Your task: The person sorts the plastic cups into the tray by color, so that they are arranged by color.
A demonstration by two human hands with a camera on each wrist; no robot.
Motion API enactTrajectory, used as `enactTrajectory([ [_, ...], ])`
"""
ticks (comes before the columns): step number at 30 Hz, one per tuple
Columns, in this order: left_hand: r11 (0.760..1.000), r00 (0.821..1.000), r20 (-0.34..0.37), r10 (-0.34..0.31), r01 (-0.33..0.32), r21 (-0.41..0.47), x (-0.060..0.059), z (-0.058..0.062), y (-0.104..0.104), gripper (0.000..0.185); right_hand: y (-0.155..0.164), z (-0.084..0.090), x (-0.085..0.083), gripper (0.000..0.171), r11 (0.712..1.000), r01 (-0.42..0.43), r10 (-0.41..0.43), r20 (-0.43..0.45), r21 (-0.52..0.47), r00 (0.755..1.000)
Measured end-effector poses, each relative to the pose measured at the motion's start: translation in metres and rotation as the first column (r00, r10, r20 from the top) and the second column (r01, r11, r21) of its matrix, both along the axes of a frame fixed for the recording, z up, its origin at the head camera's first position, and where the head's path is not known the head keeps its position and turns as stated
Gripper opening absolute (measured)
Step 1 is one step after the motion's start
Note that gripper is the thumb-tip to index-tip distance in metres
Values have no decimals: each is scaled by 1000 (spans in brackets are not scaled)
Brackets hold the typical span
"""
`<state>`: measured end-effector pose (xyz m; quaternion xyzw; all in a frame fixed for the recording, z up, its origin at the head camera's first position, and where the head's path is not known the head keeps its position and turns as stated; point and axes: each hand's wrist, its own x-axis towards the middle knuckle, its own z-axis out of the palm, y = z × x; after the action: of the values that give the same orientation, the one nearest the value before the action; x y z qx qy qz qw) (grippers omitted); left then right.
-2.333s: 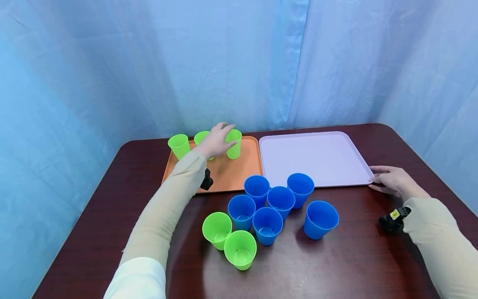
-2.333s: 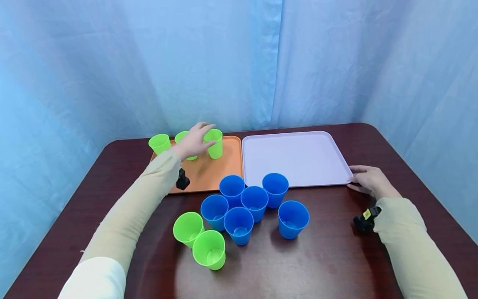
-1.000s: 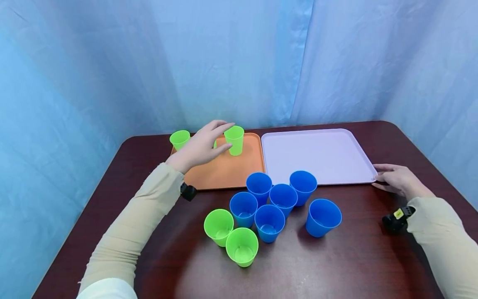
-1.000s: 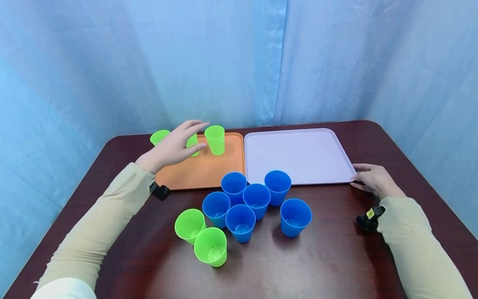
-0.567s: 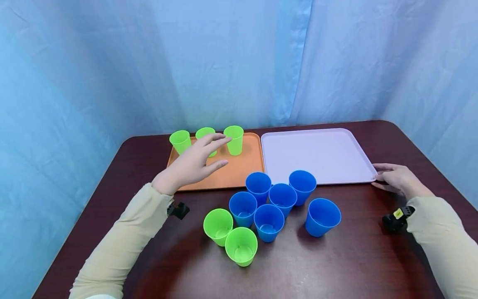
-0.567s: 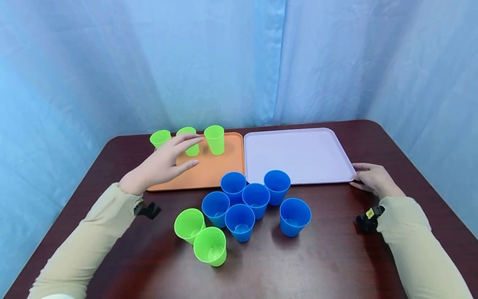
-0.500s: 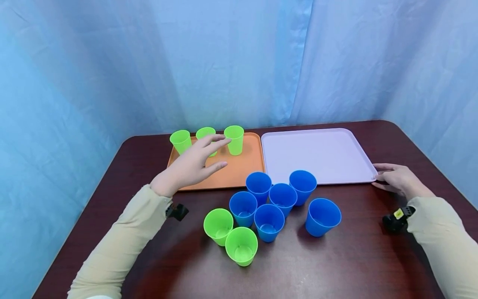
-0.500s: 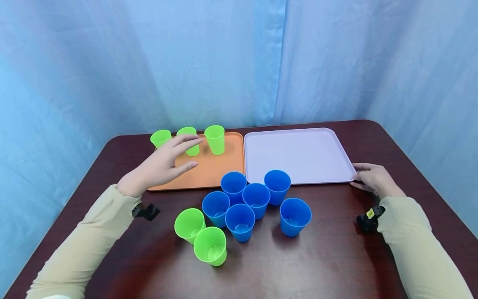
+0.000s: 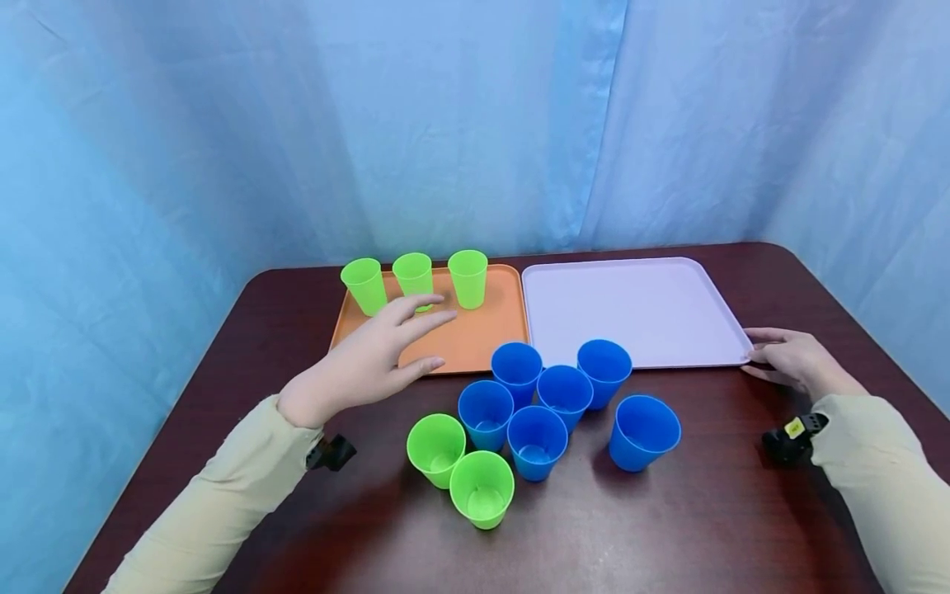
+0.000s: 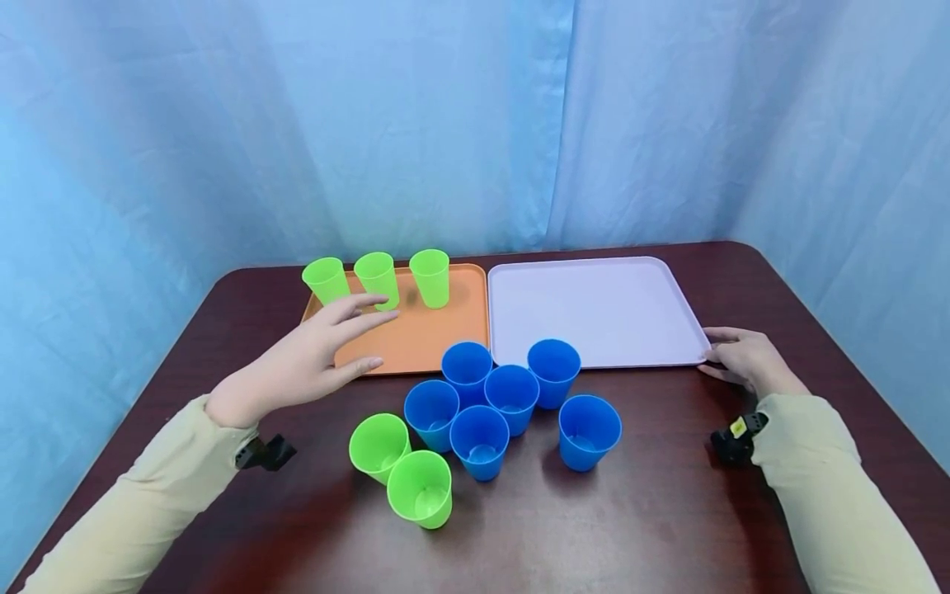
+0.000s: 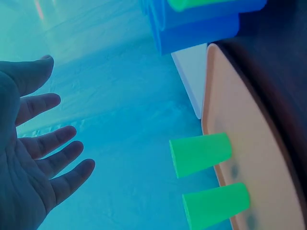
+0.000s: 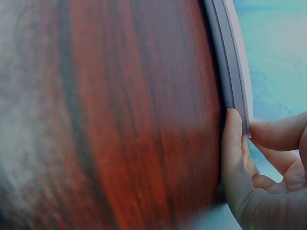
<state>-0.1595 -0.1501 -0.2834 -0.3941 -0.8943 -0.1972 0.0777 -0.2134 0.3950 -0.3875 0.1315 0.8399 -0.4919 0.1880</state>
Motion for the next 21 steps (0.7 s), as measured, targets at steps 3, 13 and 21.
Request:
enactTrajectory([
  [3, 1000, 1000, -1, -7, 7, 4, 8, -6, -3, 53, 0, -1, 1, 67, 1000, -10, 10, -7, -12, 1000],
  [13, 999, 1000, 24, 15, -15, 32, 35, -25, -17, 56, 0, 1, 0, 67, 999, -50, 49, -18, -14, 999],
  [21, 995, 995, 35, -89, 88, 42, 48, -40, -18, 59, 0, 1, 2, 64, 999, -42, 42, -17, -13, 999],
])
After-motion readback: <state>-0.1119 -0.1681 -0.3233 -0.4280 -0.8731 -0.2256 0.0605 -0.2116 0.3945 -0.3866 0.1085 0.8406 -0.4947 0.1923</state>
